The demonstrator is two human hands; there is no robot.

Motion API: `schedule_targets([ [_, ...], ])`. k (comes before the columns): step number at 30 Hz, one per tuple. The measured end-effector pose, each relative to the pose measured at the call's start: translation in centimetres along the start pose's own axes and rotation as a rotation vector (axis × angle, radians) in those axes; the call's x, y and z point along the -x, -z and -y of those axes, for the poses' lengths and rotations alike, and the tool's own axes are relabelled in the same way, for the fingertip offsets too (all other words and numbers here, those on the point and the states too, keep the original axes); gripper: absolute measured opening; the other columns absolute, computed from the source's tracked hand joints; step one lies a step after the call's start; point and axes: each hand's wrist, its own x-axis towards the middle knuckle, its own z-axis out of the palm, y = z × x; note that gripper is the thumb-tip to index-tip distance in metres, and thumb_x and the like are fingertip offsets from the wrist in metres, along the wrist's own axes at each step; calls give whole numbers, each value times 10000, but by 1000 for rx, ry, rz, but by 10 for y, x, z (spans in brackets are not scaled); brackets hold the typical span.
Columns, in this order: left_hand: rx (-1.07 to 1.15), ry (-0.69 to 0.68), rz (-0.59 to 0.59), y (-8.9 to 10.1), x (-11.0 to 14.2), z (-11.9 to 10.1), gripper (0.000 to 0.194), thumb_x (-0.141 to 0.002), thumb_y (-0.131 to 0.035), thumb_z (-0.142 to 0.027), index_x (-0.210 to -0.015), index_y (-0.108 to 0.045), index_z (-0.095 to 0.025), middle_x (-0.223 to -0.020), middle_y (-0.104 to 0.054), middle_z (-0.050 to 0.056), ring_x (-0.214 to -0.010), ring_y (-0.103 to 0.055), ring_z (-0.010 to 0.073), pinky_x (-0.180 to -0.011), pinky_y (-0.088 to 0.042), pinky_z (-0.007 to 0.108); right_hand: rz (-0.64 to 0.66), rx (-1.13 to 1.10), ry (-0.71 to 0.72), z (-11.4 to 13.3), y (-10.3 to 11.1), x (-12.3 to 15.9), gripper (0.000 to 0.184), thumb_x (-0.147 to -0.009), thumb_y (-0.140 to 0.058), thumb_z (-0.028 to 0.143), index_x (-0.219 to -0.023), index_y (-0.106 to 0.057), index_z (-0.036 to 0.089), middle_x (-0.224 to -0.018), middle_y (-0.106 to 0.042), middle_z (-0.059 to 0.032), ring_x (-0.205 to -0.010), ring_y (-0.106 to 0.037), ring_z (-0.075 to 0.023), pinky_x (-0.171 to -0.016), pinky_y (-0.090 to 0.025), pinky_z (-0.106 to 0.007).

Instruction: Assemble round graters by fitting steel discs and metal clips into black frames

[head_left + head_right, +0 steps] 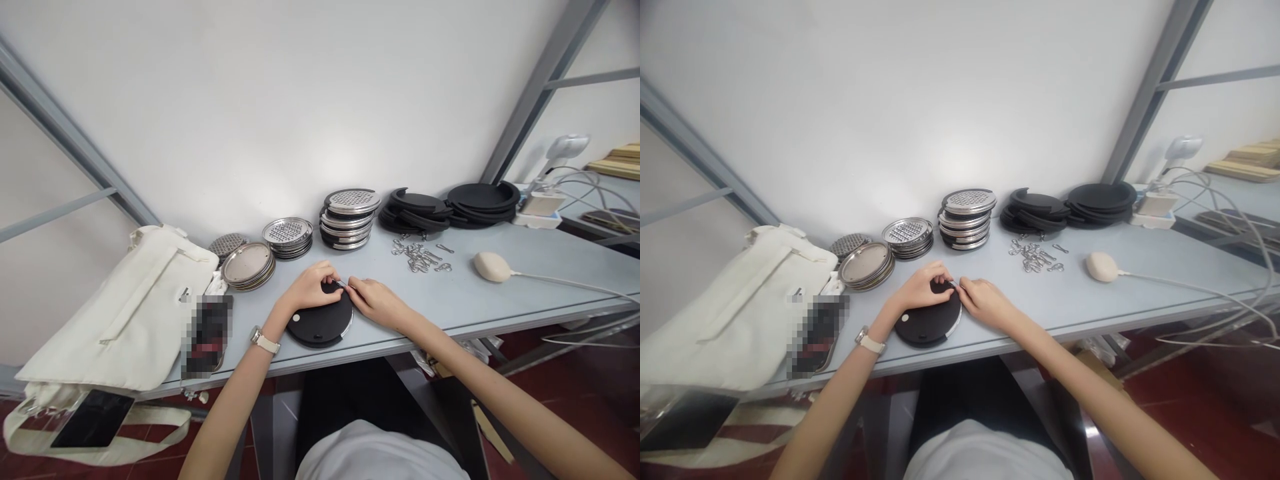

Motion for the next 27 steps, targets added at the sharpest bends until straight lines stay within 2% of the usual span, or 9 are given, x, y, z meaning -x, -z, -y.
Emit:
schedule_targets([
  [9,-66,1,-18,4,1,-7,215,-771,-612,-370,-871,-566,-185,-785,-515,9,-734,-503,147,-689,-421,278,3,-9,9,0,0,-1,201,-969,-296,266,-857,-445,191,-690,-599,-30,-609,-537,-155,-584,-298,-247],
  [15,-38,-15,-20,3,1,-5,136,-769,-604,-283,-838,-546,-181,-778,-512,1,-740,-508,139,-690,-419,267,1,-5,2,0,-1,0,219,-974,-291,282,-850,-448,193,-676,-592,-25,-601,-536,-156,-579,-293,-250],
  [27,-14,17,17,3,0,-4,118,-765,-591,-269,-827,-537,-184,-770,-503,-2,-742,-506,143,-696,-420,270,14,-10,-4,1,1,-1,227,-974,-291,280,-850,-459,191,-679,-596,-30,-607,-542,-160,-585,-302,-251],
])
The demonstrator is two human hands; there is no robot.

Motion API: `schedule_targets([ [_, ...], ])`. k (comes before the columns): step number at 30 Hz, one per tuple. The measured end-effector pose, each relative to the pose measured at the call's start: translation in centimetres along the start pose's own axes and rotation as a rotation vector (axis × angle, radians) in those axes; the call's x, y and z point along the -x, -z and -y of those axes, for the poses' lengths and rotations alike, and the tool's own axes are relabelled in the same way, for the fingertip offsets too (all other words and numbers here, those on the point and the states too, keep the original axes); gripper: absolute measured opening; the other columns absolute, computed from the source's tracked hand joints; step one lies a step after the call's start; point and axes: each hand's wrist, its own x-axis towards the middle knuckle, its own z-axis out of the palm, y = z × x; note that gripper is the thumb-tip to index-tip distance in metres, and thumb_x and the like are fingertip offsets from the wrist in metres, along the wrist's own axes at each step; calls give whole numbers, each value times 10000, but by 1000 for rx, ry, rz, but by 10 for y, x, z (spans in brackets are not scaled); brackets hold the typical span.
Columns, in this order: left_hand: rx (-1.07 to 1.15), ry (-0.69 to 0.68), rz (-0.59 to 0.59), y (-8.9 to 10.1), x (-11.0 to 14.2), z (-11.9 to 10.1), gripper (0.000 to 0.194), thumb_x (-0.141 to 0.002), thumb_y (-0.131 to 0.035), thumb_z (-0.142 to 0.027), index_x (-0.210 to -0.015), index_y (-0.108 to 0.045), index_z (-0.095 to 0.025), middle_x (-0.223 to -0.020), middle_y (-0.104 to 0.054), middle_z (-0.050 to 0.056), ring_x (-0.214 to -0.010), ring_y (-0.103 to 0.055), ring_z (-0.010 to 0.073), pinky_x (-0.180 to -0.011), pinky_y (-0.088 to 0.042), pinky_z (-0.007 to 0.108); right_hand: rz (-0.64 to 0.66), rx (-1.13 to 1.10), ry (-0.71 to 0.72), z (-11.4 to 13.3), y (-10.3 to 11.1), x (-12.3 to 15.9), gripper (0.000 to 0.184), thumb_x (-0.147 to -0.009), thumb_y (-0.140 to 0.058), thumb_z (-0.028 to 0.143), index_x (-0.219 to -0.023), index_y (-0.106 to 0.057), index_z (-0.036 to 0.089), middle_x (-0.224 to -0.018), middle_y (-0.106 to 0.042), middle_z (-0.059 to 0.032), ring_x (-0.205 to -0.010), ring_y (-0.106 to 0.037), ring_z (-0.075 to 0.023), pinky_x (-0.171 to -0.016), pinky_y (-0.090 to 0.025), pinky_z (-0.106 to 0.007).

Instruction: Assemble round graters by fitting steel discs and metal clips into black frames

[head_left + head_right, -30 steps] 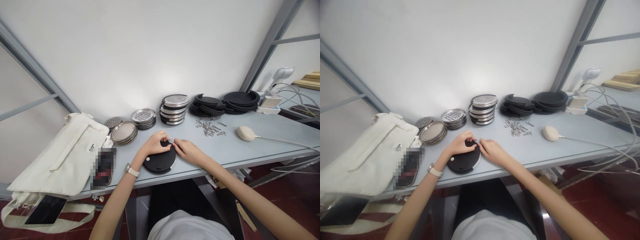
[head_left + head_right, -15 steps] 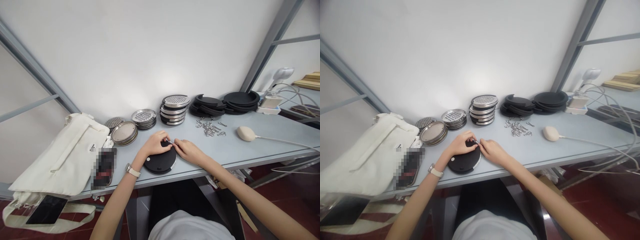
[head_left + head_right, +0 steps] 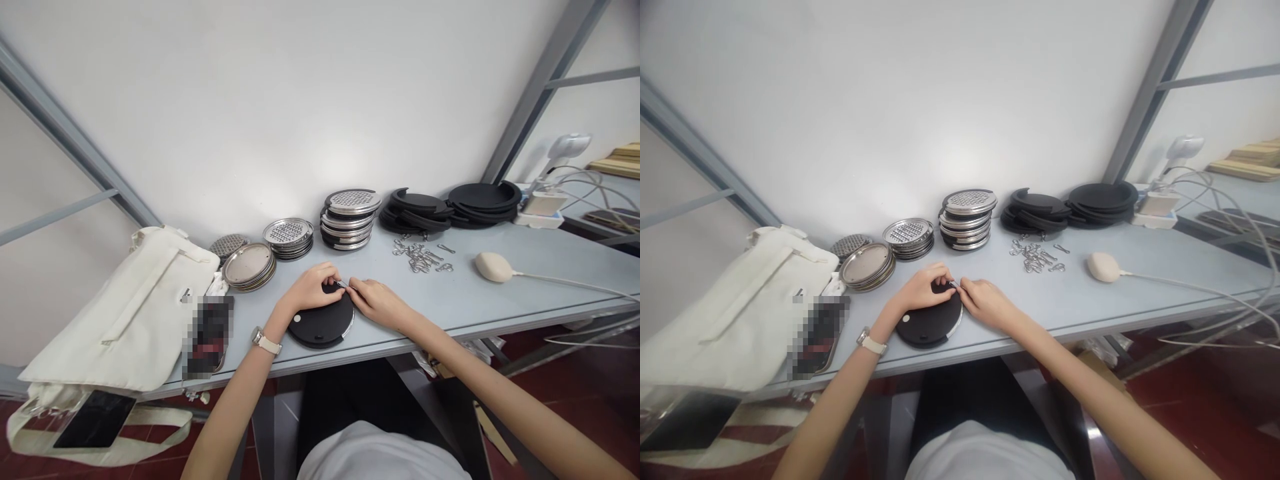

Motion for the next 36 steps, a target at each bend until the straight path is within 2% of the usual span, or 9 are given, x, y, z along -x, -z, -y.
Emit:
schedule_targets([
  [20,36,-7,-6,0,0,1,116,-744,-600,-239,-823,-538,-181,-771,-507,-5,-733,-508,135,-688,-429,264,0,4,-5,-1,0,0,229,-969,-301,277,-842,-470,188,-684,-597,-34,-609,-539,-160,-584,-300,-253],
  [31,92,20,-4,-4,-1,5,122,-723,-612,-235,-821,-565,-179,-744,-516,-11,-705,-509,128,-671,-428,258,12,18,0,-1,-1,0,229,-971,-291,281,-841,-457,192,-694,-599,-34,-621,-544,-163,-594,-310,-251],
  [36,164,80,3,-5,-1,7,138,-716,-627,-272,-792,-569,-172,-710,-508,-20,-658,-493,113,-630,-421,244,1,25,9,-1,-1,0,225,-972,-293,279,-835,-450,194,-680,-590,-28,-613,-534,-162,-583,-300,-252],
])
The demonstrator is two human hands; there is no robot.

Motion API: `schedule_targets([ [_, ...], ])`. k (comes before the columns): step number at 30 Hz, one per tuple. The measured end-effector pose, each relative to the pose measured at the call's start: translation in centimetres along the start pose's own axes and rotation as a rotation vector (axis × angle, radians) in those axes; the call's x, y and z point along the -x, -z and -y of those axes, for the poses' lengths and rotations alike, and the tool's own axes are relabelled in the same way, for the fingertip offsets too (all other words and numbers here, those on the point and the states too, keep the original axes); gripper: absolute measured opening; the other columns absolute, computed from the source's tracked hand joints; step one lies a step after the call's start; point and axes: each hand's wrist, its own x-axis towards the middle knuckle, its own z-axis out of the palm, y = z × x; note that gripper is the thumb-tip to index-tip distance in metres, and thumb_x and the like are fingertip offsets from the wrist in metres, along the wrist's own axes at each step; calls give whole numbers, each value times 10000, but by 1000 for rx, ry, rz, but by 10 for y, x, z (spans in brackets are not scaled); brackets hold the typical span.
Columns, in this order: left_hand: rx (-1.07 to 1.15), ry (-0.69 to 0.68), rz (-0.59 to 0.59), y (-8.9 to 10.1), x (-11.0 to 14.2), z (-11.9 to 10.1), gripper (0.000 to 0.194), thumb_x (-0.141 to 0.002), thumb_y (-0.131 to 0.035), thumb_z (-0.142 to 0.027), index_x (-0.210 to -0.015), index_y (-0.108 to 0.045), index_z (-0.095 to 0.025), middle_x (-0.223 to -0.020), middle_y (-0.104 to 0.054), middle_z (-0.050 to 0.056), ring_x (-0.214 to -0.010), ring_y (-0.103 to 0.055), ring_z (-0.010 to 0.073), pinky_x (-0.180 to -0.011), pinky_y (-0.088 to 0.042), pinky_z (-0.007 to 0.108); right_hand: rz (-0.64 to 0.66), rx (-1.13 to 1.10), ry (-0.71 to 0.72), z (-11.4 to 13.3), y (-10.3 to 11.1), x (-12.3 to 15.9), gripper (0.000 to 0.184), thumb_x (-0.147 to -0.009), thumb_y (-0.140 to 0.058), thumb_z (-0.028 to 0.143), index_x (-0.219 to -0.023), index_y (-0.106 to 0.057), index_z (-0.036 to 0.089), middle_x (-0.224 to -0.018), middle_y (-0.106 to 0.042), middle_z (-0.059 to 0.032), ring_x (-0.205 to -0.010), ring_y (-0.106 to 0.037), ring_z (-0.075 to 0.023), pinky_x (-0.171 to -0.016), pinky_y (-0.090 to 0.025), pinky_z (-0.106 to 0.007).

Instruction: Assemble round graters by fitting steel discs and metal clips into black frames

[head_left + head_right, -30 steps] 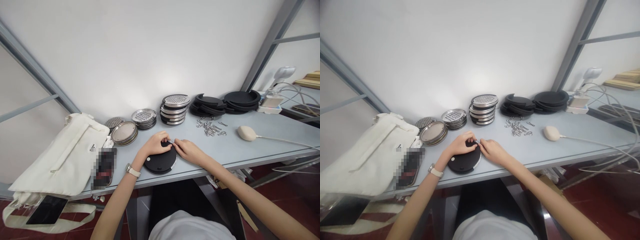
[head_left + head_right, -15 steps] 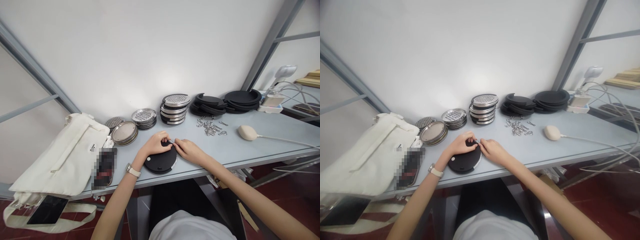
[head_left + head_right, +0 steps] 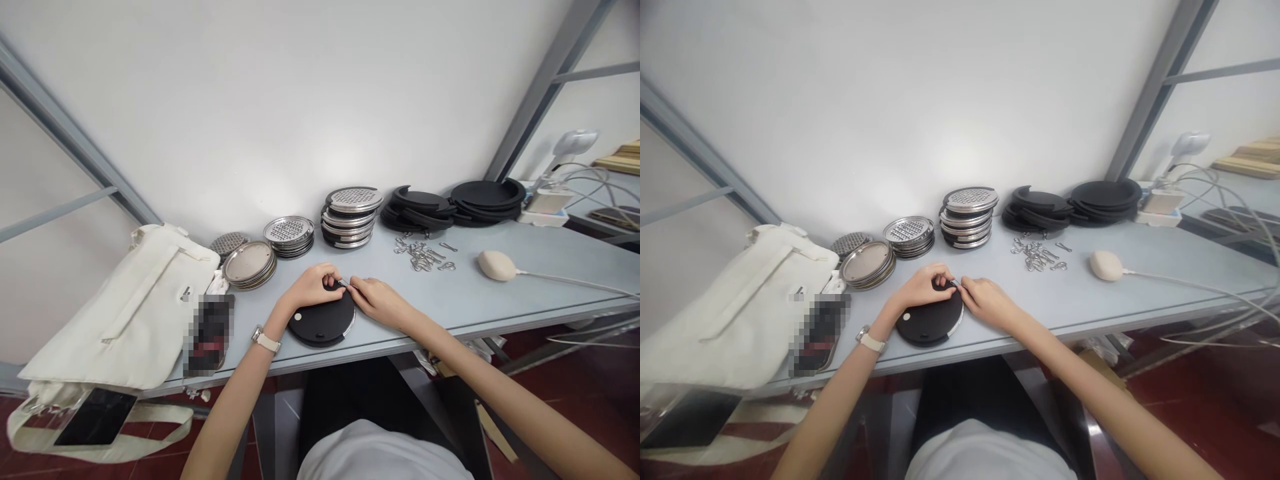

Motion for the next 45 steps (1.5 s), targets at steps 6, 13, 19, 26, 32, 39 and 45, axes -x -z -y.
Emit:
schedule_targets([
  [6,34,44,12,0,0,-1,157,-715,-626,-302,-779,-583,-166,-679,-503,-23,-628,-476,105,-603,-409,237,-11,26,-32,0,-2,0,245,-976,-276,291,-853,-460,186,-651,-584,-34,-601,-535,-171,-563,-282,-259],
  [13,42,43,16,0,0,0,150,-712,-622,-295,-769,-569,-166,-678,-501,-25,-627,-469,102,-594,-395,233,-5,37,-43,1,-2,0,248,-983,-259,307,-857,-439,192,-640,-576,-29,-591,-533,-174,-554,-281,-254],
  [19,48,30,14,0,0,0,148,-715,-619,-292,-770,-557,-169,-679,-490,-29,-628,-466,103,-596,-393,233,-11,31,-50,1,-1,0,239,-980,-266,306,-852,-435,197,-630,-573,-24,-582,-532,-174,-543,-277,-252],
  [26,42,17,30,1,1,0,177,-725,-612,-304,-809,-525,-175,-681,-492,-36,-635,-477,106,-610,-392,234,-18,-44,-42,2,0,1,200,-964,-298,297,-846,-429,204,-628,-564,-14,-567,-527,-167,-549,-292,-249],
  [32,17,20,30,2,1,-3,146,-717,-603,-277,-772,-513,-175,-684,-488,-34,-641,-473,107,-616,-389,231,-88,-271,-124,4,7,3,186,-931,-362,355,-1011,-404,193,-561,-483,55,-497,-476,-145,-524,-310,-232],
  [39,65,-6,51,2,0,-1,140,-702,-619,-241,-762,-517,-167,-697,-502,-32,-640,-462,102,-597,-382,227,-139,-352,53,62,25,5,97,-914,-391,245,-883,-464,188,-653,-523,22,-596,-499,-122,-589,-362,-225],
  [45,28,19,15,2,2,-4,150,-724,-614,-261,-816,-540,-169,-718,-515,-24,-659,-468,107,-624,-392,234,-7,-52,262,168,4,-16,144,-869,-529,287,-872,-511,144,-778,-613,-59,-737,-571,-188,-673,-412,-303],
])
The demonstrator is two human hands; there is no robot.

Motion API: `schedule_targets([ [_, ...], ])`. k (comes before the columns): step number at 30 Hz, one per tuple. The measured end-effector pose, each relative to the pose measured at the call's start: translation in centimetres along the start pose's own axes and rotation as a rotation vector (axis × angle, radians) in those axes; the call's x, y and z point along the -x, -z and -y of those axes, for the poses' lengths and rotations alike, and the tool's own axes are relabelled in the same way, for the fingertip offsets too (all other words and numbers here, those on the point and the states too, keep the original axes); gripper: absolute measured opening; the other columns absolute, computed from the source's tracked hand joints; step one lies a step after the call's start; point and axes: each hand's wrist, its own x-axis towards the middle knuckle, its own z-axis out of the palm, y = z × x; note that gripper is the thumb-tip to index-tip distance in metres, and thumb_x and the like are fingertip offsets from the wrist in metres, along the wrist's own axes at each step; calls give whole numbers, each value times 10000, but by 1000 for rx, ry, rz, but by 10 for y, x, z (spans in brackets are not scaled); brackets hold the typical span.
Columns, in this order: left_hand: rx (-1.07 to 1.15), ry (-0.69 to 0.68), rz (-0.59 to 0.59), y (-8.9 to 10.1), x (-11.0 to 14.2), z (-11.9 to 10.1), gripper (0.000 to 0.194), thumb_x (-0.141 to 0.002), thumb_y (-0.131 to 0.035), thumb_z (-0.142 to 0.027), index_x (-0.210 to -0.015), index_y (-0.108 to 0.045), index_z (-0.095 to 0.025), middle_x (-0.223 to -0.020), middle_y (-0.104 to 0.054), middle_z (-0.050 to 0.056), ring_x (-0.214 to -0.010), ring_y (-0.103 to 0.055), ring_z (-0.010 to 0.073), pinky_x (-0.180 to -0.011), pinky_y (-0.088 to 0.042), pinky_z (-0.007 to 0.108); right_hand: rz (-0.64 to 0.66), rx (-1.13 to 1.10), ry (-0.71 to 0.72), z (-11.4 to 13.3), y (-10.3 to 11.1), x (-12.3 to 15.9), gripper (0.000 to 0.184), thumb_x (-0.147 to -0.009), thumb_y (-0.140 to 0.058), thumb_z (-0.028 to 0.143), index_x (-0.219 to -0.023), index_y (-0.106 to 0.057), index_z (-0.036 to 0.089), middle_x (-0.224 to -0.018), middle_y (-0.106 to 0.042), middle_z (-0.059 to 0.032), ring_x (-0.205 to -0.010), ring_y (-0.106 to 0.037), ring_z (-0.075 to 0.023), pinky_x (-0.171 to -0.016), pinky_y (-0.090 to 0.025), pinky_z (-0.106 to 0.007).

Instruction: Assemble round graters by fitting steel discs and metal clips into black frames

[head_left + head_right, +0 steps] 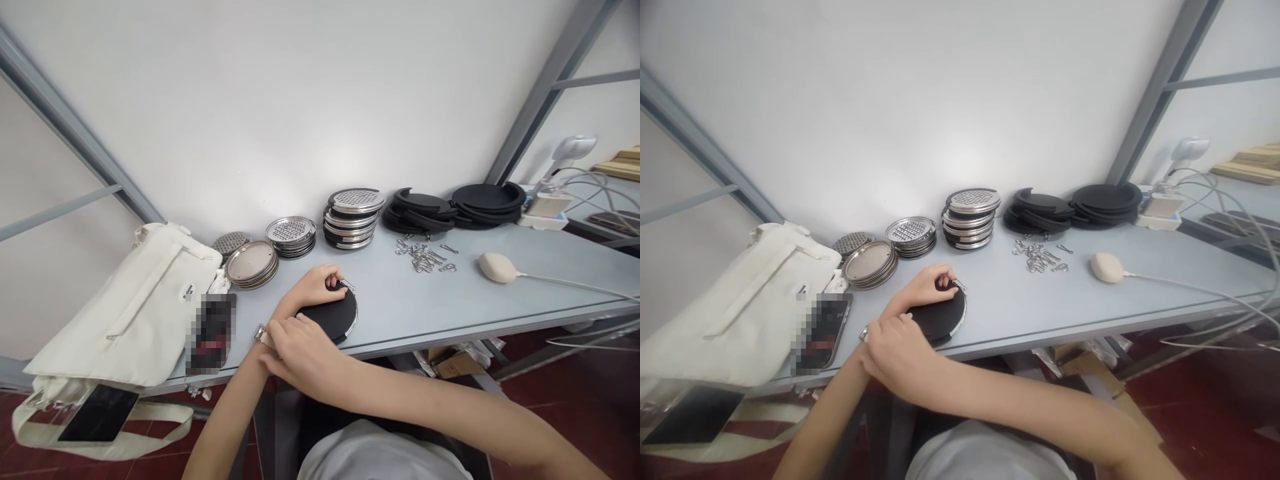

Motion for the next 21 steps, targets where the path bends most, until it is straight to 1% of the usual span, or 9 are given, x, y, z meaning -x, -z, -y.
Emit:
schedule_targets([
  [3,-4,-11,14,1,0,0,148,-726,-611,-263,-812,-534,-170,-705,-506,-30,-661,-476,108,-645,-395,237,-11,157,-135,16,-17,-21,49,-838,-541,175,-834,-511,136,-730,-599,-69,-668,-562,-192,-593,-407,-309],
  [5,-5,-7,16,1,0,-1,145,-729,-606,-263,-815,-532,-172,-708,-507,-31,-664,-480,107,-653,-397,237,-1,188,-189,18,-17,-28,48,-808,-556,143,-822,-511,137,-721,-592,-66,-647,-562,-194,-575,-410,-316],
  [7,-6,-8,12,1,0,-2,142,-730,-603,-262,-814,-530,-173,-716,-513,-30,-672,-484,108,-660,-399,237,62,190,-191,19,-9,-30,89,-761,-591,122,-811,-518,134,-727,-595,-66,-637,-569,-196,-562,-411,-317],
  [9,-10,-11,7,1,0,-2,137,-731,-600,-259,-812,-530,-174,-714,-512,-32,-671,-482,107,-657,-396,237,171,169,-173,20,3,-30,155,-697,-636,99,-809,-533,124,-734,-606,-68,-635,-584,-198,-541,-403,-306],
  [11,-14,-9,8,0,0,-2,136,-734,-598,-262,-814,-530,-175,-707,-507,-34,-661,-475,104,-643,-392,235,224,136,-180,21,13,-30,138,-698,-629,80,-803,-547,115,-725,-616,-68,-621,-593,-191,-516,-387,-291],
  [13,-17,-8,6,0,0,-1,141,-739,-598,-273,-822,-535,-177,-704,-503,-35,-655,-469,102,-639,-390,236,206,99,-178,18,17,-31,48,-752,-582,80,-777,-559,114,-703,-621,-72,-598,-590,-178,-497,-367,-279],
  [16,-18,-18,10,-1,0,3,164,-741,-609,-298,-832,-542,-178,-702,-495,-37,-652,-463,100,-640,-391,235,188,69,-194,8,15,-37,30,-772,-560,85,-768,-580,106,-669,-618,-65,-568,-574,-165,-486,-352,-265],
  [18,-16,-28,24,-1,-1,6,176,-740,-614,-307,-834,-542,-177,-697,-487,-39,-643,-458,96,-624,-389,230,182,92,-254,-2,14,-42,69,-753,-559,63,-803,-586,101,-669,-614,-61,-573,-566,-163,-500,-361,-257],
  [21,-20,-23,32,-2,-2,9,176,-735,-616,-299,-832,-534,-177,-693,-483,-40,-628,-451,92,-595,-383,223,139,138,-314,-8,15,-43,140,-789,-482,29,-856,-572,113,-720,-608,-73,-641,-560,-171,-577,-403,-271],
])
